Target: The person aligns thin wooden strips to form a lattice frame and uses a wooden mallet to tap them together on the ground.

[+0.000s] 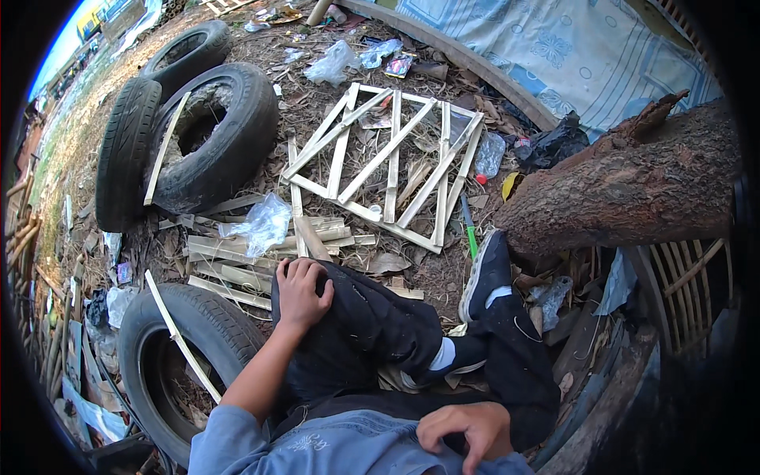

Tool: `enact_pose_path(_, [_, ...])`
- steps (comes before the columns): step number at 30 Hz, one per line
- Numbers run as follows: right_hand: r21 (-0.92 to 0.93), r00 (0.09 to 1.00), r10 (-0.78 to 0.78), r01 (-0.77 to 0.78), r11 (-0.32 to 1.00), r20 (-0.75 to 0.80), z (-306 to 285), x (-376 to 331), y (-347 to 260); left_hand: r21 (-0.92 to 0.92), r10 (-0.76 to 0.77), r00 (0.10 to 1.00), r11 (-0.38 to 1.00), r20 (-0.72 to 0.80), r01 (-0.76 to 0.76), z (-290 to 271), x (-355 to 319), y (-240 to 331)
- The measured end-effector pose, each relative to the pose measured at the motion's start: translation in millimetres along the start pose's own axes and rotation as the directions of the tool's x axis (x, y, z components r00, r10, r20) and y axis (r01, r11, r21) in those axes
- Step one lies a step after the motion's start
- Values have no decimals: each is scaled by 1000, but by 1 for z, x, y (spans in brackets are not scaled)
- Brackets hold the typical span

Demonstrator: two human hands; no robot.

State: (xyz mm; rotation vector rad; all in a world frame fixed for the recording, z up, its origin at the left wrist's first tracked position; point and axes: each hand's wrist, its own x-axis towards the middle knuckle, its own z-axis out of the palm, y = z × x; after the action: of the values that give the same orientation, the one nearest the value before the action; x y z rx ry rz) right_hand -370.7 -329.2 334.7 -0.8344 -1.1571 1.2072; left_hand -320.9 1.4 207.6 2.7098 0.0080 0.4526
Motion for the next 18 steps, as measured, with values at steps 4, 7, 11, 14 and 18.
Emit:
enact_pose_path(4, [146, 978, -189, 200, 969, -84, 16, 16, -6, -31, -4, 1000, 1000, -12, 3, -5, -4, -8])
enact_pose_path(7, [46, 782, -327, 412, 910, -531, 27, 14, -7, -76, -2, 1000, 997, -3, 1, 5, -7, -10])
enact_pose_path(11, [24, 522, -393, 623, 782, -757, 19, 35, -20, -108, 42, 999, 993, -5, -42, 12, -6, -3])
enact_pose_path(14, [18, 434, -378, 676, 737, -817, 8, 79, -33, -69, 50, 999, 996, -12, -50, 5, 0, -13])
enact_pose_path(18, [20, 84, -61, 730, 683, -995, 28, 127, -53, -132, 83, 995, 987, -47, -88, 33, -5, -24])
